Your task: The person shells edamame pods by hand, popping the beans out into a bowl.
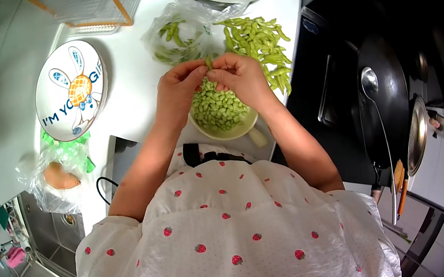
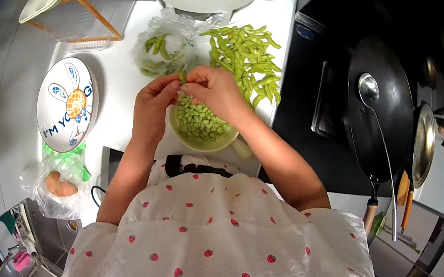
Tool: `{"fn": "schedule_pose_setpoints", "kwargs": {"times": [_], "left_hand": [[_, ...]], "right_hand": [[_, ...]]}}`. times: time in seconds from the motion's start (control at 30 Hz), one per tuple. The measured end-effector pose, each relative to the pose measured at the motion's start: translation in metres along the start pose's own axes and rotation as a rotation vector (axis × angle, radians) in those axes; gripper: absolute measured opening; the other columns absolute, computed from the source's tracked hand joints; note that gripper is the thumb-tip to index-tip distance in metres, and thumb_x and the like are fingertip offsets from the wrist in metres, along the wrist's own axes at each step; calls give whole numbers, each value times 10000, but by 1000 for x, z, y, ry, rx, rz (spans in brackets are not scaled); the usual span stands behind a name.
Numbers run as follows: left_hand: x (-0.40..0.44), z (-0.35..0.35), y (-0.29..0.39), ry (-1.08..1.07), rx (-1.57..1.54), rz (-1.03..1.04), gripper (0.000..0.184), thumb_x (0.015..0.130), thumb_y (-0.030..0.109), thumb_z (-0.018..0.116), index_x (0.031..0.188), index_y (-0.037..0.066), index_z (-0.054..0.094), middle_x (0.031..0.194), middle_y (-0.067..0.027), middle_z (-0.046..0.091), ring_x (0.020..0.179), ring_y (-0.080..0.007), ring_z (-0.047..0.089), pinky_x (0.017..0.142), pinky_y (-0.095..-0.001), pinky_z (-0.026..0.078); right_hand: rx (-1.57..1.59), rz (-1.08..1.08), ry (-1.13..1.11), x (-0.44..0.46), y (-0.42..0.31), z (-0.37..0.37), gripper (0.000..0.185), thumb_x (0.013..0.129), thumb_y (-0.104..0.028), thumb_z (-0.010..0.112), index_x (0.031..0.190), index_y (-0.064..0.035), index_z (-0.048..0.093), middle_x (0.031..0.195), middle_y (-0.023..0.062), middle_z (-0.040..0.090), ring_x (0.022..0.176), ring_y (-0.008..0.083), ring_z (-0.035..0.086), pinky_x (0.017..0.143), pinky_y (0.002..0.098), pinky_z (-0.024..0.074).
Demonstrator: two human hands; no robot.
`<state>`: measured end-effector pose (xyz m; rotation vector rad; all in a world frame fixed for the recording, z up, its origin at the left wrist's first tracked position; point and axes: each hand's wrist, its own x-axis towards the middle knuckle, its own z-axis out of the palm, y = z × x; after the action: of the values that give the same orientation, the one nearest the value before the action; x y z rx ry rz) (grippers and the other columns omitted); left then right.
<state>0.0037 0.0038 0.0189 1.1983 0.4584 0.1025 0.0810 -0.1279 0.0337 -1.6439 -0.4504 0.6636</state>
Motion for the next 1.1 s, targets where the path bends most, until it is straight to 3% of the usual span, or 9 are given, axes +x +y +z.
{"fn": "schedule_pose_setpoints", "kwargs": {"times": [0.1, 0.3, 0.4, 0.5, 0.8, 0.9, 1.0, 1.1], "left_hand": [[-6, 10, 0, -37, 23, -28, 192, 814, 119, 591, 951, -15, 609, 753, -19, 597, 637, -71, 495, 602, -189, 413], [-19, 20, 0, -84, 100, -24, 167, 816, 93, 581, 925, -30, 608, 751, -31, 606, 626, -71, 520, 586, -199, 438], [-26, 25, -2, -45, 169, 19, 165, 820, 87, 574, 924, -37, 605, 750, -33, 607, 630, -71, 533, 586, -201, 449], [-29, 29, -10, -14, 166, 43, 160, 801, 64, 580, 906, -53, 609, 744, -62, 620, 640, -81, 579, 559, -198, 487], [-36, 38, -12, 19, 257, 65, 167, 814, 50, 535, 920, -66, 591, 748, -61, 610, 628, -85, 564, 569, -198, 470], [-37, 37, -13, 26, 302, 48, 167, 816, 55, 529, 915, -65, 591, 740, -61, 608, 619, -88, 562, 565, -198, 469], [-36, 38, -10, 9, 274, 15, 168, 823, 59, 522, 916, -64, 588, 732, -57, 605, 606, -90, 557, 559, -199, 467], [-35, 36, -11, -31, 256, 12, 165, 828, 60, 517, 918, -60, 587, 733, -54, 601, 602, -90, 553, 556, -199, 465]], "right_hand": [[-132, -58, 74, -19, -2, -4, 100, 769, -69, 615, 815, 16, 588, 650, 64, 590, 537, 102, 543, 498, 234, 423], [-419, -303, 206, -44, 2, -4, 115, 734, -96, 632, 777, -7, 573, 668, 140, 585, 572, 291, 567, 520, 334, 444], [-576, -377, 254, -52, 1, -2, 118, 740, -106, 622, 778, -20, 549, 688, 149, 576, 623, 337, 564, 529, 382, 445], [-627, -355, 318, -57, 12, 3, 124, 750, -114, 610, 790, -31, 527, 711, 157, 563, 634, 350, 554, 531, 412, 438], [-632, -348, 371, -64, 17, 7, 116, 746, -104, 609, 776, -23, 531, 697, 167, 560, 628, 362, 543, 531, 409, 440], [-435, -252, 331, -64, 21, 6, 105, 744, -83, 616, 763, -2, 552, 666, 152, 571, 578, 297, 568, 506, 352, 448], [-187, -24, 210, -61, 19, -1, 92, 748, -60, 618, 759, 14, 566, 654, 118, 589, 533, 186, 573, 478, 282, 443], [-91, -27, 152, -61, 17, -6, 74, 775, -47, 603, 775, 16, 565, 652, 74, 593, 530, 87, 543, 452, 229, 425]]}}
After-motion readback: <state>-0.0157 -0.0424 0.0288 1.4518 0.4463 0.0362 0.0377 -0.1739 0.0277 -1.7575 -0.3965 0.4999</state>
